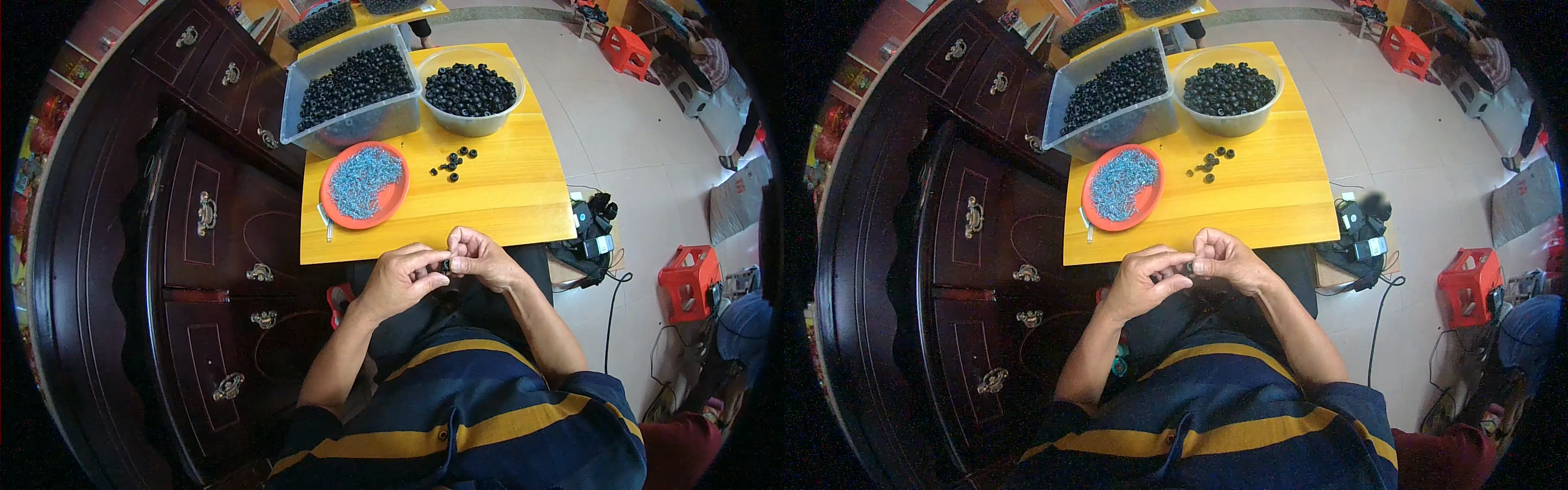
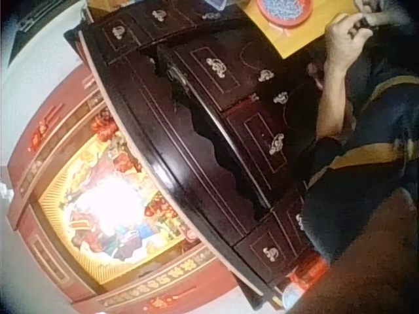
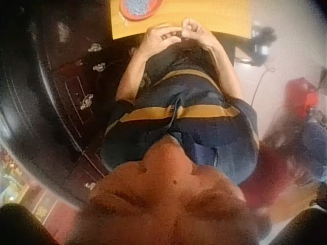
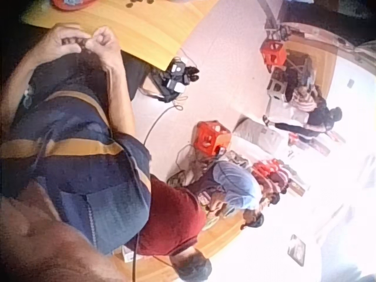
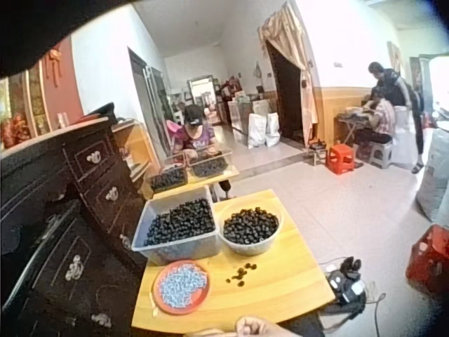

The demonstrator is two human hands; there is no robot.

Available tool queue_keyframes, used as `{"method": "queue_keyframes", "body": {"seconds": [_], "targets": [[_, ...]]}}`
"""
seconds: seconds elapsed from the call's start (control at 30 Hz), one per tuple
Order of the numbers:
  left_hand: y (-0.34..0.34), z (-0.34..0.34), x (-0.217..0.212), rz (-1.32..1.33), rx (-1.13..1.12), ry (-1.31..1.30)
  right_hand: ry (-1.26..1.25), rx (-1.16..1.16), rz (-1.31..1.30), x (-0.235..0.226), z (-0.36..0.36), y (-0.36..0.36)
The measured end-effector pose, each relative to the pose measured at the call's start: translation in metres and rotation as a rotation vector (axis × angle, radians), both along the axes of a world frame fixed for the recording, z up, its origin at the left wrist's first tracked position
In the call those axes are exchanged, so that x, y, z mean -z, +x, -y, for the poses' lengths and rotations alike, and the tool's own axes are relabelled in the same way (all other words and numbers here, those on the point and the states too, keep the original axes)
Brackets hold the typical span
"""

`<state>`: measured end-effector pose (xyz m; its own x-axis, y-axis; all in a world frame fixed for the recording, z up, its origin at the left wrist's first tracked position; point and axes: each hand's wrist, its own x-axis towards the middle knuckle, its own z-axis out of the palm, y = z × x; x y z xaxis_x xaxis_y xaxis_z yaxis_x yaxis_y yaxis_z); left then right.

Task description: The person assembles small plastic components by joining parts together by hand and places the assembled pieces on the table.

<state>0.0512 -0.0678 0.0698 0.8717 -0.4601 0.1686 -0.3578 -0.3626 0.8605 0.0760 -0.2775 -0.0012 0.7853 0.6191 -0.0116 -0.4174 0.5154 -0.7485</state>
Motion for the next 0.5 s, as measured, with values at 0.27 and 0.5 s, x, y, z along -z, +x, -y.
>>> {"method": "queue_keyframes", "body": {"seconds": [0.27, 0.5], "targets": [[-0.005, 0.003, -0.006, 0.009, 0.048, -0.035, -0.037, -0.082, -0.009, -0.017, 0.002, -0.001], [-0.011, 0.007, -0.011, 0.130, -0.029, -0.065, 0.005, -0.002, -0.047, -0.016, -0.005, -0.011]]}}
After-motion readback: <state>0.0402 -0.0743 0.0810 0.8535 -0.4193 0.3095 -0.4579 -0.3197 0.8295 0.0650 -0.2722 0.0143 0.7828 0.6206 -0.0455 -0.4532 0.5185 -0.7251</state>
